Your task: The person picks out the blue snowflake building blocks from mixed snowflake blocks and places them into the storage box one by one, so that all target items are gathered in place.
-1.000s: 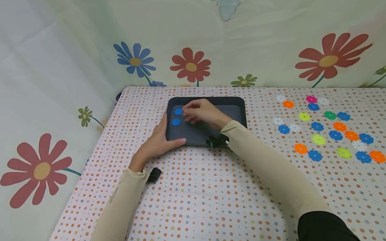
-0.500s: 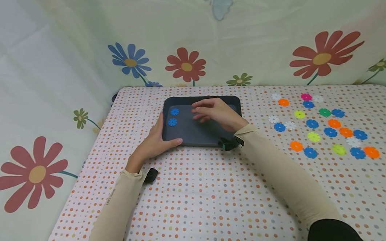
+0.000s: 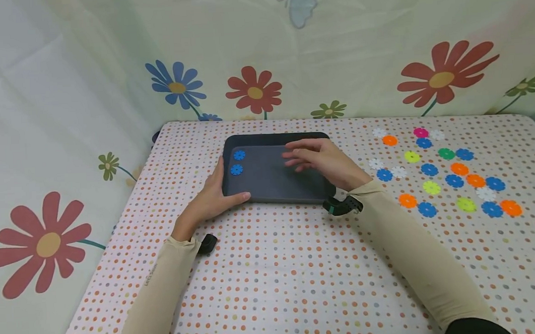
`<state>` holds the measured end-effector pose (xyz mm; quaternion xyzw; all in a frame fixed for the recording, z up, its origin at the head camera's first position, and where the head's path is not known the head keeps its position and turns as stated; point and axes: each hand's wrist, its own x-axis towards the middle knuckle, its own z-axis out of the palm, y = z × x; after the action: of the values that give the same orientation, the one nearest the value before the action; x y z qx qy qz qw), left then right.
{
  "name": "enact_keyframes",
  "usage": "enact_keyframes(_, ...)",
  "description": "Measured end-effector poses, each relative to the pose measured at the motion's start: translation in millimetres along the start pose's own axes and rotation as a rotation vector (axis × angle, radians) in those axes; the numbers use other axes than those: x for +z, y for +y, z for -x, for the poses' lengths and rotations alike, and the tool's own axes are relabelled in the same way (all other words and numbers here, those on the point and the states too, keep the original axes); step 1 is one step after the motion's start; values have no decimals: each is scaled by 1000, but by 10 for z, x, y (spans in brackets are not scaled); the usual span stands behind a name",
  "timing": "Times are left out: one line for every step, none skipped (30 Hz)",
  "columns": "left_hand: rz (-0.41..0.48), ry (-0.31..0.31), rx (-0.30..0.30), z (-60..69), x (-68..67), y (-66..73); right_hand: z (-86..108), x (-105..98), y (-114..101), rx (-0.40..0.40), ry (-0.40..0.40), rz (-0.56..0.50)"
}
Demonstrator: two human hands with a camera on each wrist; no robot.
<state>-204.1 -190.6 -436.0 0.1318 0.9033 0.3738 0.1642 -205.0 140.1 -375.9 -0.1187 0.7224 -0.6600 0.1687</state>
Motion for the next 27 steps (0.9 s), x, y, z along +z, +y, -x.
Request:
enact_keyframes(1,-2,0,1,4,1,30,-23,2,1,0,-3)
enact_keyframes(3,-5,1,2,7,2,59,-46,4,2,2,-5)
enact_keyframes(5,-6,0,2,12,0,89,-68,2,2,5,-7)
enact_keyframes(4,-8,2,1,13,-2,118,-90,0,2,9,-8)
enact_keyframes(5,-10,3,2,13,-2,146,-110,-4,3,13,-12)
enact_keyframes(5,-11,4,2,11,-3,173,-127,-8,3,17,-18)
enact_keyframes(3,-9,6,3,8,-6,198,-145,-14,3,19,-27)
enact_keyframes(0,-8,7,5,4,-8,223,-161,-19,2,20,-35)
enact_keyframes(-1,-7,8,7,0,-7,247,-177,-23,1,21,-41)
enact_keyframes(-3,-7,11,6,-3,-8,269,-194,-27,0,23,-45)
enact_keyframes(-3,-6,12,6,-3,-9,292,-210,-32,-2,24,-49)
enact_keyframes(-2,-5,14,8,-1,-8,314,-228,-37,-4,27,-49)
enact_keyframes(-2,-5,15,10,-6,-2,332,-249,-41,-7,30,-40)
enact_keyframes(0,-7,16,13,-9,4,352,-268,-46,-11,34,-33)
enact_keyframes(3,-8,16,17,-11,9,370,-287,-50,-14,40,-28)
enact_keyframes(4,-9,16,21,-12,12,388,-306,-55,-15,47,-22)
enact_keyframes(6,-9,15,28,-13,17,409,-327,-58,-18,52,-16)
enact_keyframes(6,-10,13,32,-12,18,429,-346,-58,-17,61,-11)
enact_keyframes(4,-12,11,33,-11,16,451,-367,-56,-16,71,-6)
enact_keyframes(2,-13,10,33,-9,14,476,-386,-57,-14,81,-7)
enact_keyframes(2,-14,9,32,-7,15,500,-409,-54,-9,91,-4)
enact_keyframes(2,-14,8,29,-5,16,525,-432,-53,-2,100,8)
enact_keyframes(1,-14,7,28,-4,16,548,-456,-51,8,110,24)
enact_keyframes(-1,-15,5,26,-4,15,569,-480,-48,21,119,41)
enact_keyframes(0,-13,5,25,-5,19,591,-507,-45,32,127,57)
enact_keyframes(1,-12,4,24,-7,21,610,-534,-41,45,133,72)
enact_keyframes(1,-11,4,22,-9,21,627,-565,-35,59,141,94)
